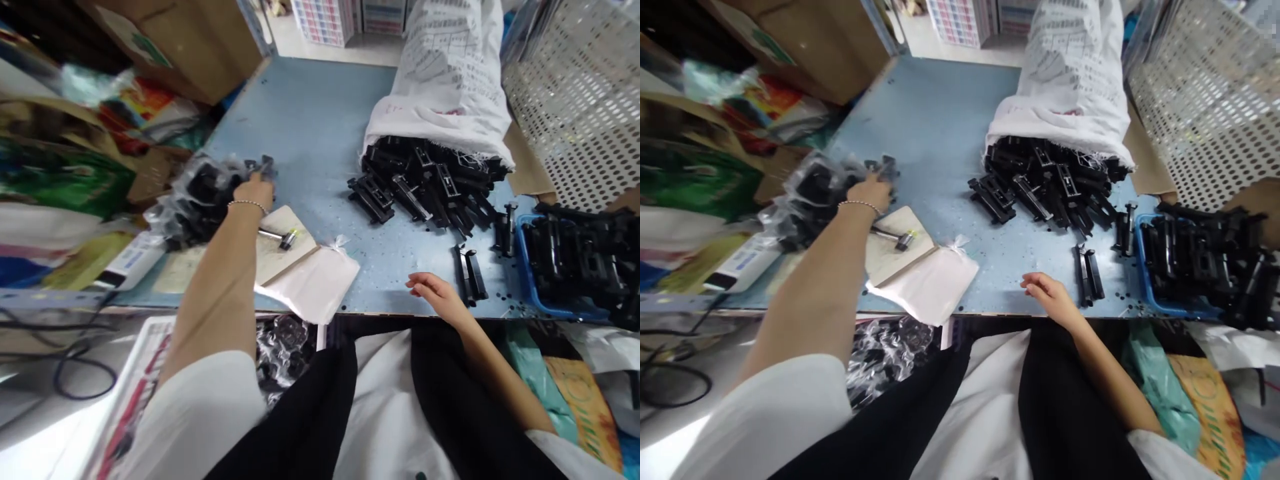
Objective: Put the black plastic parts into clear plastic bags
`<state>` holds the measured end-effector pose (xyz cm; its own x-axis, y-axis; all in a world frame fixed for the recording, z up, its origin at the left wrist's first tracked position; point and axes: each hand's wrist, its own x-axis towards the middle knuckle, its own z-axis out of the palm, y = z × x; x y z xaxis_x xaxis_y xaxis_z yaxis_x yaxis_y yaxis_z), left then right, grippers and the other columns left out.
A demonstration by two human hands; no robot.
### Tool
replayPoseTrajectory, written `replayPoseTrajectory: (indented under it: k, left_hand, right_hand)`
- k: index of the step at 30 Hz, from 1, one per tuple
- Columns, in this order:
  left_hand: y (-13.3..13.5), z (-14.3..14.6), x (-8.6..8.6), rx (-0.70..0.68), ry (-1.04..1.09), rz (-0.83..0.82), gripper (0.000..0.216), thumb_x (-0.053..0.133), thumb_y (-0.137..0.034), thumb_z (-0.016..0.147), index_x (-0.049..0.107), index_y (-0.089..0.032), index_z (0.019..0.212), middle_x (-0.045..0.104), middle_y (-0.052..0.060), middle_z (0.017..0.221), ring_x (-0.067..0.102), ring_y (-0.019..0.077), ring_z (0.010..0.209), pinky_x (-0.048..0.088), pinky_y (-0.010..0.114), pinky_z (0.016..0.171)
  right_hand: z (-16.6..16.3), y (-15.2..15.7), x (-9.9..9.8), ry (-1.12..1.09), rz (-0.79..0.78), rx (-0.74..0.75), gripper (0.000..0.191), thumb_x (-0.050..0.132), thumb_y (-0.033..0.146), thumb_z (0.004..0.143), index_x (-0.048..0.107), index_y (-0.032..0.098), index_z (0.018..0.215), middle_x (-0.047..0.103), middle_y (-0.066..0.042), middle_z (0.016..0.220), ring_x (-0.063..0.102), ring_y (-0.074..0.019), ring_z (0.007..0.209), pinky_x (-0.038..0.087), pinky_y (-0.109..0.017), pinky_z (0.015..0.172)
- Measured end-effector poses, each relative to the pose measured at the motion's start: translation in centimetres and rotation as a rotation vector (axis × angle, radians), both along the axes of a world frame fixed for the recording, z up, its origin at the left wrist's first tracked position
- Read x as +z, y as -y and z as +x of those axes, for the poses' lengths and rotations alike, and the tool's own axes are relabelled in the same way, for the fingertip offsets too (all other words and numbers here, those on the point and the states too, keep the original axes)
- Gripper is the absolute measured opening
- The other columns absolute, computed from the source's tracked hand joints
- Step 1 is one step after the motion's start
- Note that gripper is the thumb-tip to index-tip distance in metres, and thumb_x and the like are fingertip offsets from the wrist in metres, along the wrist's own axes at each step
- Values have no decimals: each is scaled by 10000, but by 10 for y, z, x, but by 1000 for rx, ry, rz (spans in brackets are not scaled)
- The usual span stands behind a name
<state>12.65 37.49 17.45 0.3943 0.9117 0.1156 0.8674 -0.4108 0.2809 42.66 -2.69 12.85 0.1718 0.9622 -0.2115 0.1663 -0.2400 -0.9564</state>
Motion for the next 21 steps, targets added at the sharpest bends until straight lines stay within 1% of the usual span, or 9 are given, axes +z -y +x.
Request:
replayPoseTrajectory:
  k: [2,5,7,9,12,13,15,17,21]
  left_hand:
    - [3,4,0,71,-82,-36,235,716,-190,809,578,-120,632,673,157,938,630,301,1069,471,499,967]
    - [28,21,5,126,-167,-39,159,687,-199,857,625,-96,753,651,232,1134,580,394,1190,465,583,984]
    - [65,33,7,92,-187,-22,139,598,-203,924,652,-80,892,592,243,1270,548,429,1242,465,614,990]
    - [119,41,2,13,-186,-18,183,534,-251,978,660,-118,973,603,178,1244,593,376,1180,509,536,966]
    - [210,44,-23,-105,-189,-83,353,648,-526,915,667,-174,918,649,117,1026,660,286,860,569,390,719]
    - [235,40,-34,-145,-205,-71,375,658,-538,902,670,-166,943,646,144,1038,658,317,891,564,392,678]
    - [269,29,-53,-168,-188,-63,247,569,-380,972,677,-158,965,649,163,1034,662,327,927,567,395,682]
    - [283,14,-65,-156,-82,-56,227,470,-231,997,683,-158,1021,653,163,1076,668,300,961,578,403,786]
    - [282,-8,-73,-78,106,-24,243,557,-306,964,697,-170,1110,636,179,1197,637,318,1066,544,442,925]
  right_hand:
    - [18,13,9,215,32,-30,339,536,454,975,673,219,1177,746,-99,1115,725,-219,954,575,-396,880]
    - [50,34,20,746,-13,-198,432,520,509,979,642,189,1243,681,-177,1217,670,-307,1061,541,-466,903]
    - [69,47,19,1053,-164,-266,618,598,586,916,577,132,1335,627,-251,1256,628,-389,1102,525,-513,877]
    - [82,55,13,1165,-346,-239,769,683,601,839,522,78,1379,614,-285,1227,618,-434,1090,522,-517,834]
    - [91,58,1,1026,-453,-190,599,672,497,842,576,104,1283,652,-230,1138,651,-393,1016,520,-482,813]
    - [92,57,-2,915,-426,-191,515,655,477,849,604,131,1226,670,-198,1099,660,-365,987,520,-469,814]
    - [88,49,-5,604,-328,-187,449,660,488,840,627,171,1156,692,-135,1027,669,-309,930,528,-434,802]
    - [75,37,-5,250,-240,-179,524,722,520,791,621,186,1181,694,-93,1003,667,-268,897,540,-397,767]
    - [28,5,-7,-244,-206,-112,595,827,462,708,636,201,1209,690,-43,980,657,-211,858,536,-336,707]
